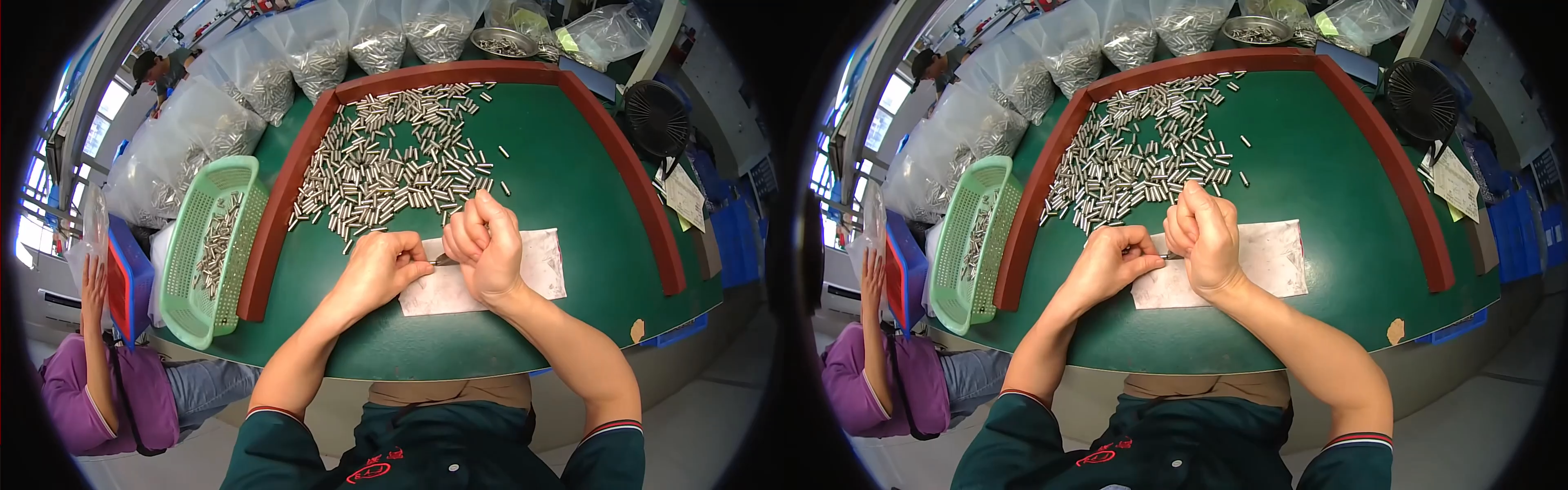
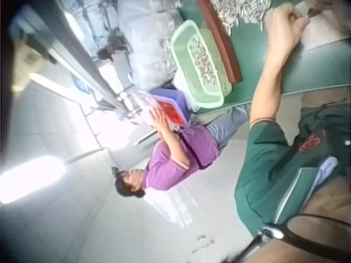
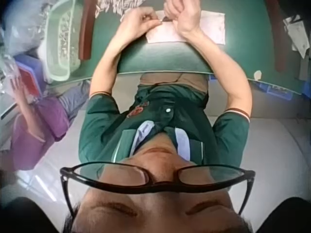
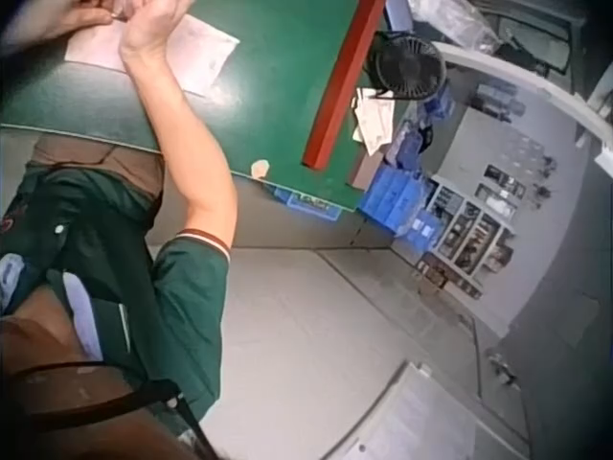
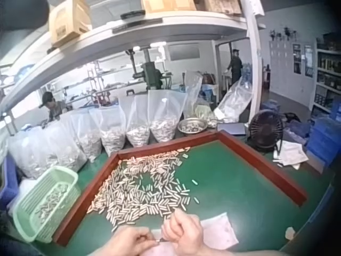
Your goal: Inspecting and sorting small cylindrical metal components at an industrial workbench.
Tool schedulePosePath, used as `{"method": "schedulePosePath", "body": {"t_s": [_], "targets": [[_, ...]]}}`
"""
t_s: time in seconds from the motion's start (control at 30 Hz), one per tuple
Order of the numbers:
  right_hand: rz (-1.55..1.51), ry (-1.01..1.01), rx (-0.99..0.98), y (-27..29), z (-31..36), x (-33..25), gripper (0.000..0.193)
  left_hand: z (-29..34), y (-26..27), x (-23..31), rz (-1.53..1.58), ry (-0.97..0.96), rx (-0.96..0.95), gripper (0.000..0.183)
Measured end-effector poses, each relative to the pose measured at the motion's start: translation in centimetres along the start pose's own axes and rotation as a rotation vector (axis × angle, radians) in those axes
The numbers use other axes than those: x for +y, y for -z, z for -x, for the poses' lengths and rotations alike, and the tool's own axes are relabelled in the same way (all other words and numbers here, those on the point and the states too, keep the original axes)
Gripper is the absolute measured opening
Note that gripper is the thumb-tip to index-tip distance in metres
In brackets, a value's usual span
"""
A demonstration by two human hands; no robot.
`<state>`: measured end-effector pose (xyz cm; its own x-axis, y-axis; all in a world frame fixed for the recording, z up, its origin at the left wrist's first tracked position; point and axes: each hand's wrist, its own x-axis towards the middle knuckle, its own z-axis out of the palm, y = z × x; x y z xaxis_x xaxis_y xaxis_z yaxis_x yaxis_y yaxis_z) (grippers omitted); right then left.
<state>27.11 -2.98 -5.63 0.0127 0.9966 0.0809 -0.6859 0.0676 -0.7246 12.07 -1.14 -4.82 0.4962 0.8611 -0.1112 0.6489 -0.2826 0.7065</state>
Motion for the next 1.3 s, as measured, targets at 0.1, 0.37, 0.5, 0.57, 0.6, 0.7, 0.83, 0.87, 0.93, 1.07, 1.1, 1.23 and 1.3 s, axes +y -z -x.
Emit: {"method": "schedulePosePath", "body": {"t_s": [0.1,0.37,0.5,0.57,0.6,0.7,0.83,0.87,0.93,1.07,1.1,1.23,1.3], "targets": [[0.001,-0.014,0.024,0.0,0.0,0.1,0.045,0.0,0.0,0.1,0.007,0.001,0.004,0.013],[-0.07,0.032,-0.026,0.3,-0.1,0.2,0.046,0.0,0.1,0.0,-0.004,0.017,0.003,0.013],[-0.069,0.025,-0.026,0.5,0.0,0.3,0.046,-0.1,0.0,0.0,-0.002,0.02,0.001,0.013],[-0.075,0.018,-0.038,0.5,0.0,0.2,0.045,-0.1,0.0,0.0,0.0,0.015,0.007,0.013],[-0.076,0.018,-0.037,0.5,0.0,0.3,0.045,-0.1,0.0,0.0,-0.001,0.015,0.005,0.013],[-0.07,0.027,-0.04,0.5,0.0,0.5,0.045,-0.3,-0.2,-0.2,-0.004,0.016,0.008,0.013],[-0.012,0.052,-0.061,0.0,0.1,0.6,0.045,-0.4,-0.1,0.0,0.002,-0.004,0.02,0.014],[0.032,0.072,-0.065,-0.2,0.1,0.7,0.045,-0.4,0.0,0.2,-0.008,0.004,0.013,0.014],[0.051,0.085,-0.085,-0.1,0.3,1.0,0.045,-0.5,0.0,-0.1,0.008,-0.05,0.033,0.013],[0.052,0.076,-0.079,-0.1,0.2,0.8,0.044,-0.3,-0.1,-0.2,0.047,-0.046,0.021,0.013],[0.046,0.069,-0.055,-0.1,0.2,0.7,0.044,-0.3,-0.1,-0.4,0.034,-0.09,0.039,0.013],[-0.022,0.003,0.02,-0.1,0.0,0.7,0.045,0.0,0.6,-0.8,0.144,-0.105,0.034,0.016],[-0.025,-0.006,0.02,-0.1,0.0,0.5,0.046,-0.5,1.2,-1.7,0.685,0.01,-0.085,0.014]]}}
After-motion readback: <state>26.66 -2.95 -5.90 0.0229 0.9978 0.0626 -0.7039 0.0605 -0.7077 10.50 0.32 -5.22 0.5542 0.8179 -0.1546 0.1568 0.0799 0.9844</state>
